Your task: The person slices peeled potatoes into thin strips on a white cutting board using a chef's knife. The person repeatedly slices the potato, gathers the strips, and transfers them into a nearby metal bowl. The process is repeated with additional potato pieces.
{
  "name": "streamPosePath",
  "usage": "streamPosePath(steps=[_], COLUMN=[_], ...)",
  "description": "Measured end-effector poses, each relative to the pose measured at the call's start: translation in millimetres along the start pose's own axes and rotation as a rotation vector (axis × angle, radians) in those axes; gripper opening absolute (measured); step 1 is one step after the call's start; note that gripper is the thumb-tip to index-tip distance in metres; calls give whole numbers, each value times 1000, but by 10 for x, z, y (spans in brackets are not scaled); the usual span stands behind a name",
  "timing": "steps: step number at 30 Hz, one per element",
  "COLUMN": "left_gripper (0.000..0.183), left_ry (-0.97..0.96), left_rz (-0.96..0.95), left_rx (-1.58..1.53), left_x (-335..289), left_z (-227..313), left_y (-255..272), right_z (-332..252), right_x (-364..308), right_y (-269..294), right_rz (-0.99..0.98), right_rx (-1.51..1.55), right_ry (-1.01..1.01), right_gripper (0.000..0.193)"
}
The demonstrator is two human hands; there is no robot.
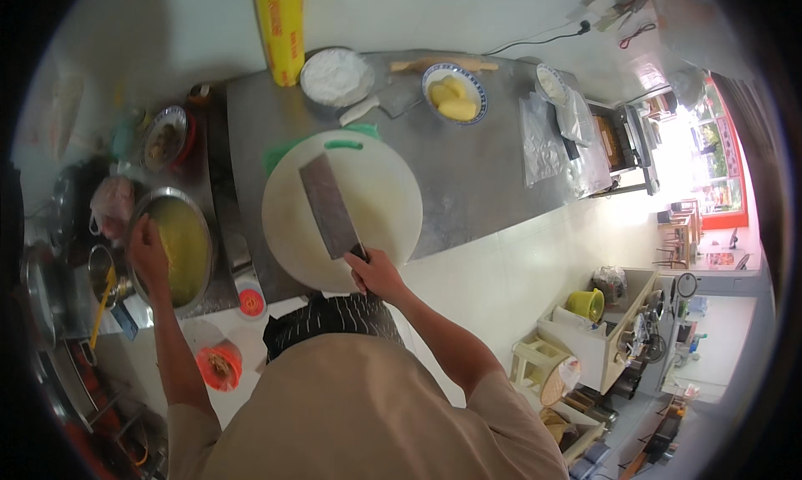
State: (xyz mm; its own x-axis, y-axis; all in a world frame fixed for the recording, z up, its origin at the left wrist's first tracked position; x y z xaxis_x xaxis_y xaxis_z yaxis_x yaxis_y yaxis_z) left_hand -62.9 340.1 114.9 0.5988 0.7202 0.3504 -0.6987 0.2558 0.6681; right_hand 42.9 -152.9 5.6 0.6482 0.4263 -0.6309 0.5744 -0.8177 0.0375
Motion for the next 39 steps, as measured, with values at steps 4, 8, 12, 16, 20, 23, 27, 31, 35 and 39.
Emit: streamPosePath(steps=[4,8,12,16,20,23,27,31,35,39], left_gripper=[25,21,24,34,39,43,46,43,45,43], left_ry=[-289,-398,-738,-842,-865,-956,-992,-943,-950,-610], left_rz=[-68,-526,-747,-886,-995,-1047,-1134,-1184,-1072,-997], left_rx=[-70,-297,-418,-286,-72,-44,131,364,257,-95], left_x=[21,-246,-667,-786,-767,-767,-855,-893,-846,-608], left_z=[1214,2616,4162,5081,5472,5654,5760,5733,5761,5630], left_y=[-762,-2030,-3137,-4452,-5609,-6050,-6469,-6720,-6596,-6272], right_z=[333,327,437,429,380,343,330,373,462,422], right_x=[297,575,737,771,767,753,731,738,789,794], right_y=[497,790,870,849,862,873,911,876,825,819], right_rz=[17,-26,-50,-119,-145,-165,-207,-242,-212,-217], right_rx=[203,67,0,38,57,94,117,185,89,129], right_ry=[-66,28,-26,60,96,85,81,46,-21,62], right_gripper=[37,45,45,49,53,52,46,47,54,52])
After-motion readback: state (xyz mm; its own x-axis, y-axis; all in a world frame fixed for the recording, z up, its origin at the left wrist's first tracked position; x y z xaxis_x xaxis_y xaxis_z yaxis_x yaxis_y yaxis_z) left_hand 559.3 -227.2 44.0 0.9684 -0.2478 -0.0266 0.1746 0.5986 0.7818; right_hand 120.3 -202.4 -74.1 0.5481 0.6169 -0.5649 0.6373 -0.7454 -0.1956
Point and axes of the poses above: each hand's wrist, its own x-axis towards the middle knuckle, its own y-axis out of the back of the hand, z = x × y, the point moved 10 cm from there along x, towards the middle knuckle, and after that the axes turned 5 degrees about -x, right-handed, at the moved point
